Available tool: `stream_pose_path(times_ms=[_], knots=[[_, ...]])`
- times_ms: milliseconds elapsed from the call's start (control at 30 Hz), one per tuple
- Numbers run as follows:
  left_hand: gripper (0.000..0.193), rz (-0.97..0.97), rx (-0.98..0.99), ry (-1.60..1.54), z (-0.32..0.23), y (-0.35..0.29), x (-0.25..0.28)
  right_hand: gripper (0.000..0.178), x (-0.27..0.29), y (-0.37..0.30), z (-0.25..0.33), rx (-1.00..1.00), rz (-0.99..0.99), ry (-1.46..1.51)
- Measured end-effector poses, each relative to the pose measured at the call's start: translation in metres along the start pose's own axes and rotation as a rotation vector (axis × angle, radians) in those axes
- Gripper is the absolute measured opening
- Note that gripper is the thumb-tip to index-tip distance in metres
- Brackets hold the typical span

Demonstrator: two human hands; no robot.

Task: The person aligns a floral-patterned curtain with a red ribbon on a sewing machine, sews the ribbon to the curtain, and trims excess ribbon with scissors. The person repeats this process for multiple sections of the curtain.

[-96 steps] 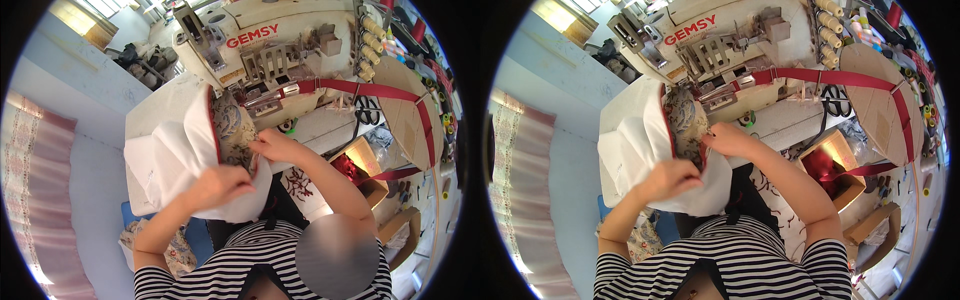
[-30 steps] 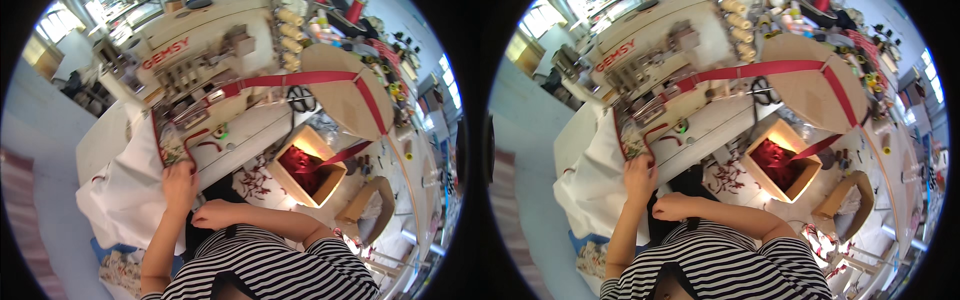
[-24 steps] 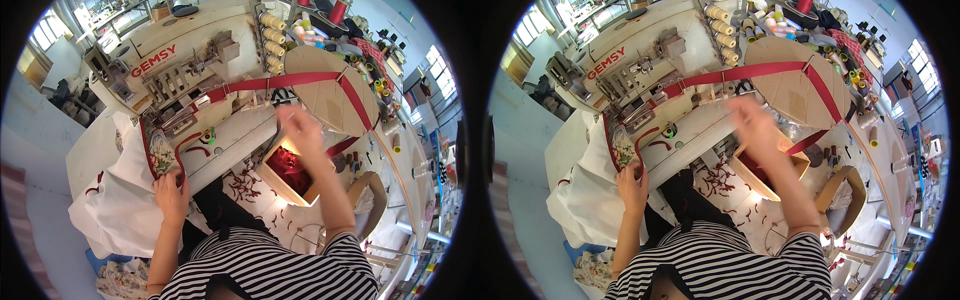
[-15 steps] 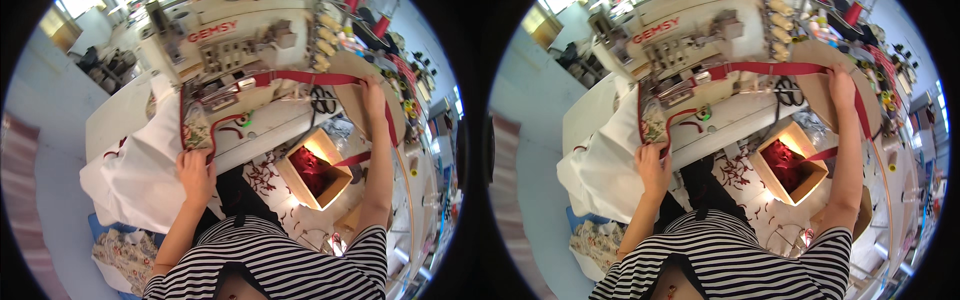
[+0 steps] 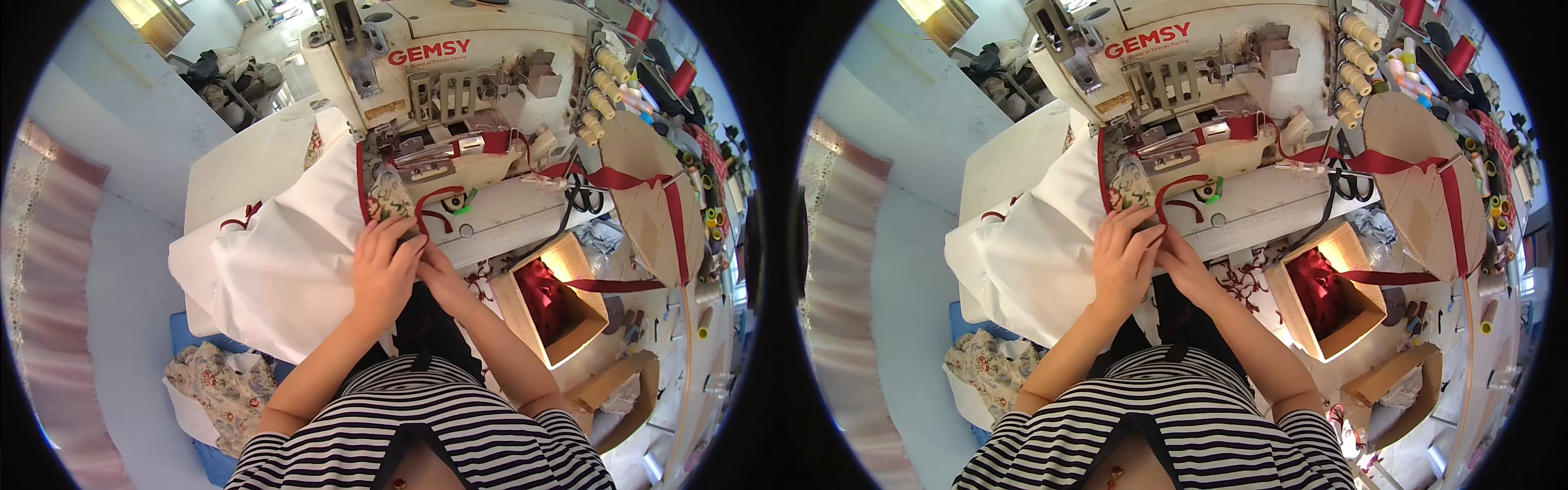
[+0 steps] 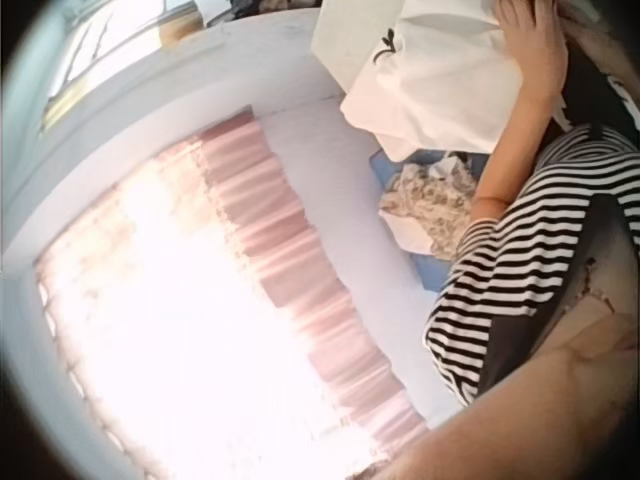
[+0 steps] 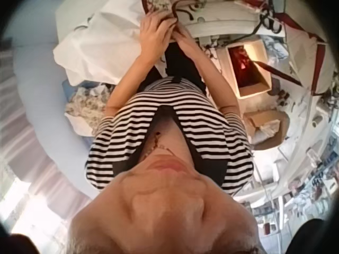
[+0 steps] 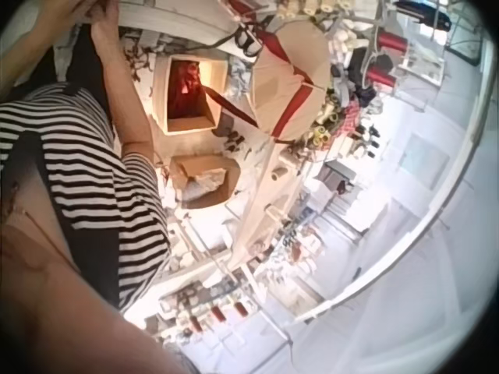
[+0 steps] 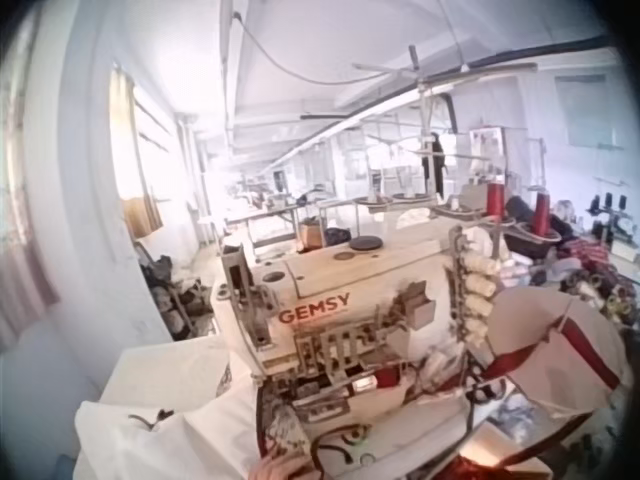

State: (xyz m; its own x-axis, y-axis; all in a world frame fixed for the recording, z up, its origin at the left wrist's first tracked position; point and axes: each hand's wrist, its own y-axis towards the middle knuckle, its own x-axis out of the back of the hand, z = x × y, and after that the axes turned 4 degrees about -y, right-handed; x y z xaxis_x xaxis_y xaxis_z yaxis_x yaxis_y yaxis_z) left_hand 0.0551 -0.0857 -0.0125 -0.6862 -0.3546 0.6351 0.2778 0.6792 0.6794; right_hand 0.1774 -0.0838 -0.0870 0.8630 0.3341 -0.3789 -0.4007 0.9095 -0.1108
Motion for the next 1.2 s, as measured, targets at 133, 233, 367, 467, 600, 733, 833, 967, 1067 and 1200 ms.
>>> stream_pose_path(times_ms=[133, 233, 367, 467, 600, 733, 833, 967, 1067, 1200], knots=[[0.021, 0.062, -0.005, 0.010, 0.001, 0.001, -0.006, 0.038, -0.031, 0.001, -0.007, 0.059, -0.008, 0.151], [0.021, 0.080, -0.005, 0.032, 0.003, 0.002, -0.006, 0.038, -0.028, 0.002, -0.004, 0.015, 0.070, 0.180], [0.022, 0.073, -0.018, 0.055, 0.005, 0.005, -0.008, 0.037, -0.032, 0.002, -0.001, 0.028, 0.047, 0.219], [0.024, 0.075, -0.051, 0.082, 0.011, 0.012, -0.007, 0.036, -0.030, 0.008, -0.004, -0.007, 0.088, 0.207], [0.023, 0.091, -0.094, 0.120, 0.026, 0.021, -0.006, 0.036, -0.033, 0.016, -0.003, -0.047, 0.106, 0.157], [0.020, 0.110, -0.103, 0.116, 0.034, 0.029, -0.001, 0.039, -0.040, 0.017, 0.005, 0.032, 0.108, -0.031], [0.018, 0.115, -0.078, 0.080, 0.038, 0.033, 0.002, 0.039, -0.042, 0.017, 0.005, 0.125, 0.116, -0.090], [0.017, 0.121, -0.084, 0.035, 0.048, 0.038, 0.003, 0.039, -0.042, 0.019, -0.004, 0.151, 0.126, -0.101], [0.017, 0.135, -0.067, -0.030, 0.051, 0.041, 0.005, 0.039, -0.042, 0.017, -0.003, 0.167, 0.126, -0.160], [0.016, 0.139, -0.093, -0.048, 0.054, 0.045, 0.007, 0.042, -0.044, 0.017, -0.002, 0.168, 0.148, -0.133]])
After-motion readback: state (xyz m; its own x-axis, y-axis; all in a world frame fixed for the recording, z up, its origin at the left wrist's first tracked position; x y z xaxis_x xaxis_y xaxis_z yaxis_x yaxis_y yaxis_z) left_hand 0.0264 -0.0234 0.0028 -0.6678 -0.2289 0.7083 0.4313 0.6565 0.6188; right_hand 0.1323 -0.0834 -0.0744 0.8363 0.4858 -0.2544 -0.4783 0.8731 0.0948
